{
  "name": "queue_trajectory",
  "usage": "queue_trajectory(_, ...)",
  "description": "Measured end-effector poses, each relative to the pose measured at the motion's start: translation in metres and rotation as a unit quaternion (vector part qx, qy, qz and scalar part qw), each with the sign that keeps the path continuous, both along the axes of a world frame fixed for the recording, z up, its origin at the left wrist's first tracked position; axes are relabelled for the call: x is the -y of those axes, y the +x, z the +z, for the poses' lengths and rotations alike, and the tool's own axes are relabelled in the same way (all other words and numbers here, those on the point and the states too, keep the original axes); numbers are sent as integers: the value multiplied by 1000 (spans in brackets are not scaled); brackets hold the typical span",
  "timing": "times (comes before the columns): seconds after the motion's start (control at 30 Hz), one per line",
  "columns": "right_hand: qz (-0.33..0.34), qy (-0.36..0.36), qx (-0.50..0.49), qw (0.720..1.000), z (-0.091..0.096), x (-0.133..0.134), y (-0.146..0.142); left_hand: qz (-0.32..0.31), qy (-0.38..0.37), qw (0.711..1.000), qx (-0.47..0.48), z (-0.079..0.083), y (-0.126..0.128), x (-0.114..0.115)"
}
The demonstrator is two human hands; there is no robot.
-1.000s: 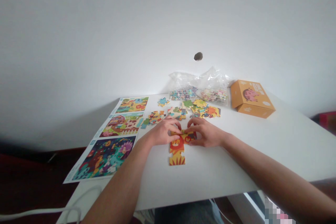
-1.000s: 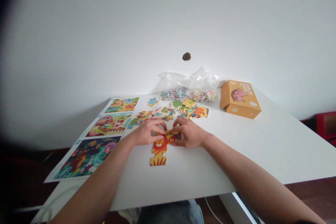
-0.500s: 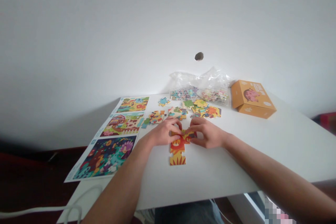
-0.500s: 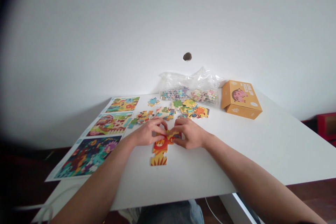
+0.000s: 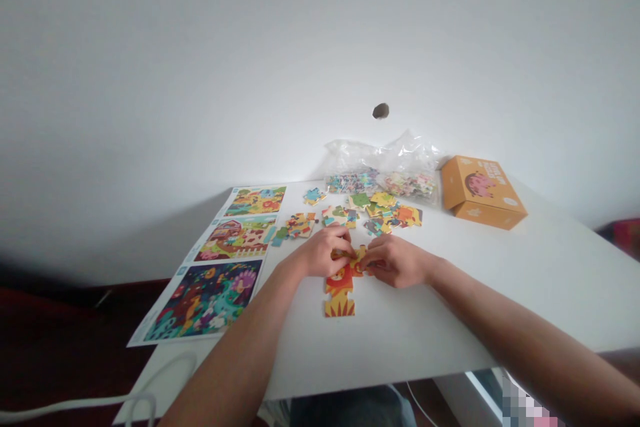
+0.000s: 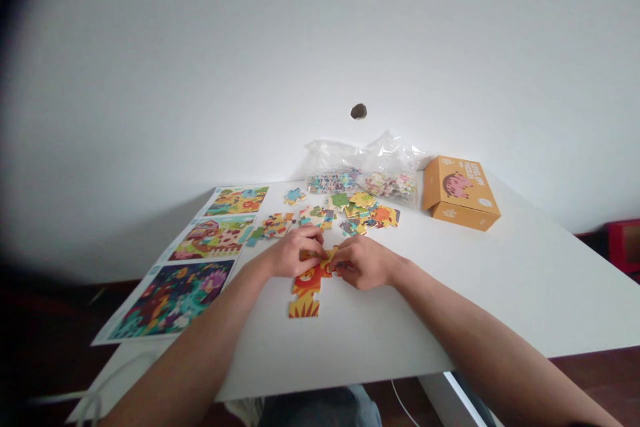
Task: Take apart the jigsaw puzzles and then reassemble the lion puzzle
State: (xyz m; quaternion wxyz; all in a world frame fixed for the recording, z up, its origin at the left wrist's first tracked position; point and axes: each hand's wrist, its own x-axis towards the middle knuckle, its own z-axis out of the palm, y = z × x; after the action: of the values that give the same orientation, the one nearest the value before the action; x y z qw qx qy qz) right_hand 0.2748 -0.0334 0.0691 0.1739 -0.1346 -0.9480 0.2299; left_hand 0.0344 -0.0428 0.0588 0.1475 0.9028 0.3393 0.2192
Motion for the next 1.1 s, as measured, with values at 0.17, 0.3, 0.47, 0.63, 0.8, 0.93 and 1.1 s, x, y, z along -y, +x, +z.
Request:
queue_trajectory(0.17,-26,3,-6,1000,-1,-4,6,-16,7,1000,8,-3,3,-3)
queue_trajectory(0.3,-47,3,-2,999,-3,-6,10,-24,-9,1000,-3,-8,3,-4)
queue_trajectory(0.47,-75,-6,-3,997,-1,-6,14,-12,-4,1000,-13,-11,3,-5)
queue_trajectory(0.63,-135,3,-18,991,3,-10,21,-2,5,1000,4,-9,5,-5)
queue_trajectory(0.8,-362,61,16,930,9,-29,35,-9,7,1000,22,-6,7,-5)
queue_trajectory(0.93,-533,74,99,837,12,-46,48,-18,4,999,30,-6,7,-6)
queue_trajectory(1.1,-569,56,143,808,12,-54,59,-18,-8,999,35,-5,8,-6)
